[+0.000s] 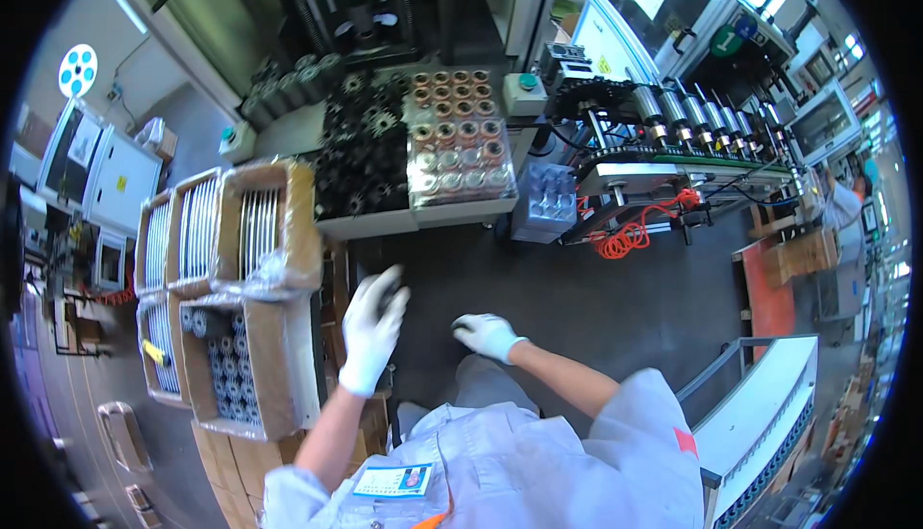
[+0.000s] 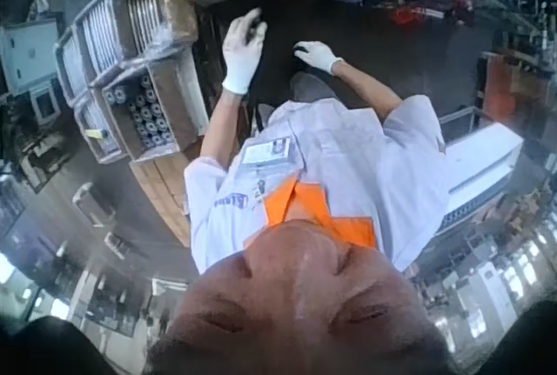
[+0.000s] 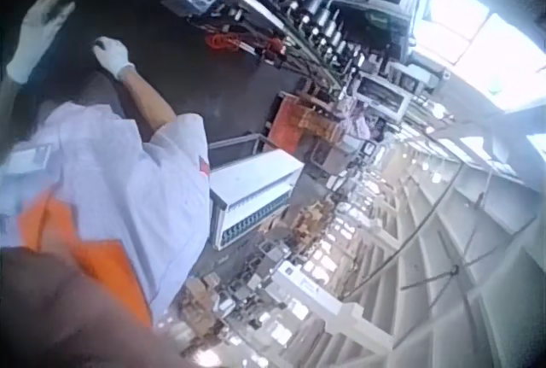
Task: The person assembles rotor cores and shafts using a press machine, cleans components on a conveyor with an air blow gun, and transfers assembled rotors into a storage rack. The person also opens cardboard boxes to unpack metal components by hand.
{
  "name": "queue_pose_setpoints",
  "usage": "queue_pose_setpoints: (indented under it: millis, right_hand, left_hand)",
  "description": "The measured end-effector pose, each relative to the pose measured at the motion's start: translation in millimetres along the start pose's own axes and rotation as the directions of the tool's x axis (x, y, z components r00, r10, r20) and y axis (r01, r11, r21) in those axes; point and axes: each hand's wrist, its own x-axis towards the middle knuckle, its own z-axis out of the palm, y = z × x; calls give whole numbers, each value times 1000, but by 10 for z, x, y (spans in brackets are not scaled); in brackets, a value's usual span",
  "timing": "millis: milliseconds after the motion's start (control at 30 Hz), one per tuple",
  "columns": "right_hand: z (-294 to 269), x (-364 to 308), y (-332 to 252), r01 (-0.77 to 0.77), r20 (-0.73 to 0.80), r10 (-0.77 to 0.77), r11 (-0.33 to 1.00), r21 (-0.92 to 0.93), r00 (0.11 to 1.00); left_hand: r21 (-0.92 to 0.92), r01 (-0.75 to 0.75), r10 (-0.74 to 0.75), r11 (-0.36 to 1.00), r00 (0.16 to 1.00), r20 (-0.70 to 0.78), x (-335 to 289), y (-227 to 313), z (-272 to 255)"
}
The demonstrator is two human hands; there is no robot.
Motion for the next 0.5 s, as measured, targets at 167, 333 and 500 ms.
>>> queue_pose_setpoints:
  millis: [167,333,500]
  right_hand:
    - [-817,-201,648,-116,-405,214,961,253,889]
    - [-1221,-296,673,-56,-398,442,722,690,804]
    - [-2041,-41,119,76,-569,448,736,672,690]
  left_hand:
    - [320,-534,526,783,842,119,1772,129,1173]
    - [502,-655,427,565,753,501,2586,-134,1751]
    - [323,-684,439,654,691,574,2840,-332,1829]
